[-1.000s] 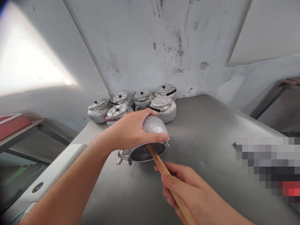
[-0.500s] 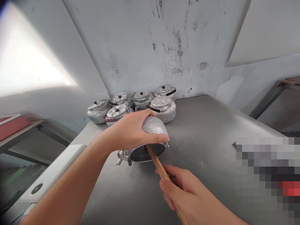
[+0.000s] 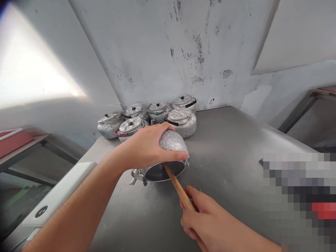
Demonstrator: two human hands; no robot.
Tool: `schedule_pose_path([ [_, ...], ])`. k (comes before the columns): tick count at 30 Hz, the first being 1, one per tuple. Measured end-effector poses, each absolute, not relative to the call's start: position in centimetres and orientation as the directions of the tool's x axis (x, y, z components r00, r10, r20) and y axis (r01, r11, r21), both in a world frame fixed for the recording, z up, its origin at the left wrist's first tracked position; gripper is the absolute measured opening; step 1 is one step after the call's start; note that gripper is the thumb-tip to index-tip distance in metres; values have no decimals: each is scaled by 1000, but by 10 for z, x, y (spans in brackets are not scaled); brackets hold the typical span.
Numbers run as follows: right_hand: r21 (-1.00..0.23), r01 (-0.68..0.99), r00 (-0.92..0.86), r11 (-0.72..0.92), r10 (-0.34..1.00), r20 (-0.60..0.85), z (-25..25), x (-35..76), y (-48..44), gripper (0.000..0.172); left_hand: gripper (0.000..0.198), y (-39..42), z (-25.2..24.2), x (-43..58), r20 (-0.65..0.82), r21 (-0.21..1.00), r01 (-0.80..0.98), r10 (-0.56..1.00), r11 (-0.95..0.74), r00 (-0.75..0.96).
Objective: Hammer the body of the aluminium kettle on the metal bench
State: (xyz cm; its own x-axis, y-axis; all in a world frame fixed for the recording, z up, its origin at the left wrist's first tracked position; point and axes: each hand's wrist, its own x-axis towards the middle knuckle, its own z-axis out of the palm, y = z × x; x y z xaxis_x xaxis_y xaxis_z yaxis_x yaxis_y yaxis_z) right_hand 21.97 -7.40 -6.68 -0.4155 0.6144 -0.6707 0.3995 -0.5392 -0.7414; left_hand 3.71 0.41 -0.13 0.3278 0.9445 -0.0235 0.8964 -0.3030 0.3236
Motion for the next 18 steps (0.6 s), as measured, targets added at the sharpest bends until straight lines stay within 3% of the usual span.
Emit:
schedule_pose_path([
  [5, -716, 357, -434, -599, 573, -695, -67, 220, -74, 29, 100, 4, -2, 38, -17, 329, 893, 943, -307, 331],
  [15, -740, 447, -396, -503, 630, -668, -60, 217, -75, 42, 100, 4, -3, 37, -12, 332, 891, 944, -308, 331],
  [18, -744, 379, -396, -550, 630, -668, -61, 217, -77, 39, 99, 4, -3, 37, -14, 329, 891, 942, -312, 335],
])
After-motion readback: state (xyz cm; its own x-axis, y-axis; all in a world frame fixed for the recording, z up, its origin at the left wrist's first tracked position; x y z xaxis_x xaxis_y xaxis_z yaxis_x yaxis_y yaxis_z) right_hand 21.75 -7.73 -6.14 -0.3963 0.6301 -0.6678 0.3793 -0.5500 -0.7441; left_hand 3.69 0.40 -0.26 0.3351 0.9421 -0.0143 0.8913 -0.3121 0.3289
